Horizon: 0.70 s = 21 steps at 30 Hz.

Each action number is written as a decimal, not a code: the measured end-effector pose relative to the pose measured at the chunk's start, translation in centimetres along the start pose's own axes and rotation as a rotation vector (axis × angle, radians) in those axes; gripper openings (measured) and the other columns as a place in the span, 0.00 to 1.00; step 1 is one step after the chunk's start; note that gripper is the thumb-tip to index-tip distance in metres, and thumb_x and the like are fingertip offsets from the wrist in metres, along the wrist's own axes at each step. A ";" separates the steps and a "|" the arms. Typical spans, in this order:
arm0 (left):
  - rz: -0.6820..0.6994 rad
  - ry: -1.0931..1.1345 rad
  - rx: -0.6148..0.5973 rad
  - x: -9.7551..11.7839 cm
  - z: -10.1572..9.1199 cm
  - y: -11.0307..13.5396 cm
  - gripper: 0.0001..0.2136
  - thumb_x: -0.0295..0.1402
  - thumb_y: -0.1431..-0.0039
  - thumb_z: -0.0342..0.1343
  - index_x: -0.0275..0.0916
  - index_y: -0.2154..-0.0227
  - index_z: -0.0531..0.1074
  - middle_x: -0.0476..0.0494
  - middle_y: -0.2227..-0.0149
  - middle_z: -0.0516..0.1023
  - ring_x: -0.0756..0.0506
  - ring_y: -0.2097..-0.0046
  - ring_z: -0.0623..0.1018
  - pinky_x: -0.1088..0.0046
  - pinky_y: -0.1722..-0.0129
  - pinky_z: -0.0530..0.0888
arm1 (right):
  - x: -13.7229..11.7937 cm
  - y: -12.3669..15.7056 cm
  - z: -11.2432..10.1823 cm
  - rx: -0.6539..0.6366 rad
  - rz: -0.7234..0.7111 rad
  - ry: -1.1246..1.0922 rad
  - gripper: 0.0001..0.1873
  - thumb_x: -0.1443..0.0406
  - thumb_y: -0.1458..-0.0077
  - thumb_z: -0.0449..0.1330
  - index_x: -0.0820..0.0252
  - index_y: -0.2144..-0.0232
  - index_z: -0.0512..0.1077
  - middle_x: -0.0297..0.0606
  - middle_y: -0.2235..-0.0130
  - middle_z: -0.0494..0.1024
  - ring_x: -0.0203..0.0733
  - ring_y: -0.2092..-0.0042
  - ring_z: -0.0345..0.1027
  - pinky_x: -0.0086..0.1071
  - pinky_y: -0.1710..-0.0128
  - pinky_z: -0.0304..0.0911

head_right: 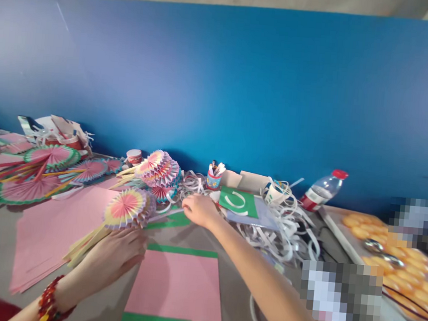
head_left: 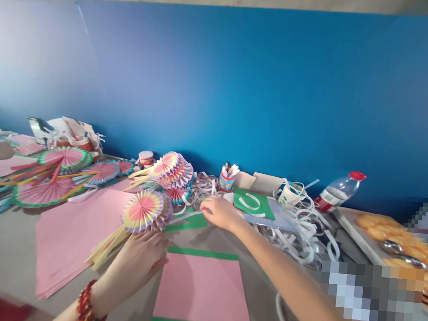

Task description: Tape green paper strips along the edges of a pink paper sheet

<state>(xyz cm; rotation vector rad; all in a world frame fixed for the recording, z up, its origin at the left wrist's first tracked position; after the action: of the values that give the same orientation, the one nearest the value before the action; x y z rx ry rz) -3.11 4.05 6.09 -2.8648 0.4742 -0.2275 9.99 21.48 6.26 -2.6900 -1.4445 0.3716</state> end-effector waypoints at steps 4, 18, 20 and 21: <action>-0.062 0.102 -0.087 -1.1 -0.3 -0.5 0.13 0.35 0.31 0.45 0.42 0.65 0.74 0.44 0.61 0.78 0.44 0.61 0.78 0.70 0.61 0.71 | 2.1 3.7 -1.7 0.029 0.097 -0.019 0.08 0.70 0.43 0.56 0.59 0.67 0.75 0.38 0.65 0.78 0.42 0.59 0.69 0.31 0.61 0.56; 0.016 0.196 0.127 -2.4 1.6 -4.8 0.12 0.35 0.31 0.45 0.43 0.54 0.74 0.42 0.50 0.77 0.42 0.50 0.77 0.64 0.48 0.73 | 3.1 11.1 -0.5 -0.104 0.277 -0.230 0.13 0.70 0.40 0.51 0.55 0.68 0.75 0.30 0.69 0.80 0.37 0.65 0.73 0.27 0.66 0.58; 0.034 0.168 0.106 -1.7 1.7 -4.8 0.12 0.34 0.31 0.46 0.43 0.53 0.74 0.42 0.49 0.76 0.41 0.49 0.77 0.63 0.48 0.73 | 3.5 11.6 -0.5 -0.091 0.315 -0.221 0.15 0.71 0.40 0.49 0.55 0.63 0.76 0.33 0.67 0.81 0.40 0.62 0.74 0.29 0.63 0.60; 0.042 0.155 0.094 -1.3 1.8 -5.0 0.13 0.34 0.31 0.46 0.43 0.53 0.74 0.42 0.48 0.76 0.41 0.49 0.76 0.63 0.48 0.73 | 3.6 11.8 -0.6 -0.082 0.333 -0.210 0.16 0.71 0.39 0.49 0.56 0.61 0.77 0.35 0.66 0.82 0.42 0.60 0.75 0.30 0.61 0.60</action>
<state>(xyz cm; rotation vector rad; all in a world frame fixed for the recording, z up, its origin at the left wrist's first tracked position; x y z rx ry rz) -2.51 9.43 5.48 -2.7545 0.5374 -0.4551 21.63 17.92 4.17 -3.0407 -1.0662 0.6449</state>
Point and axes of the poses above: each hand's wrist, its own y-axis away from the middle knuckle, its own z-axis out of the palm, x = y × z, the point moved 8 cm from there along -y, towards the middle knuckle
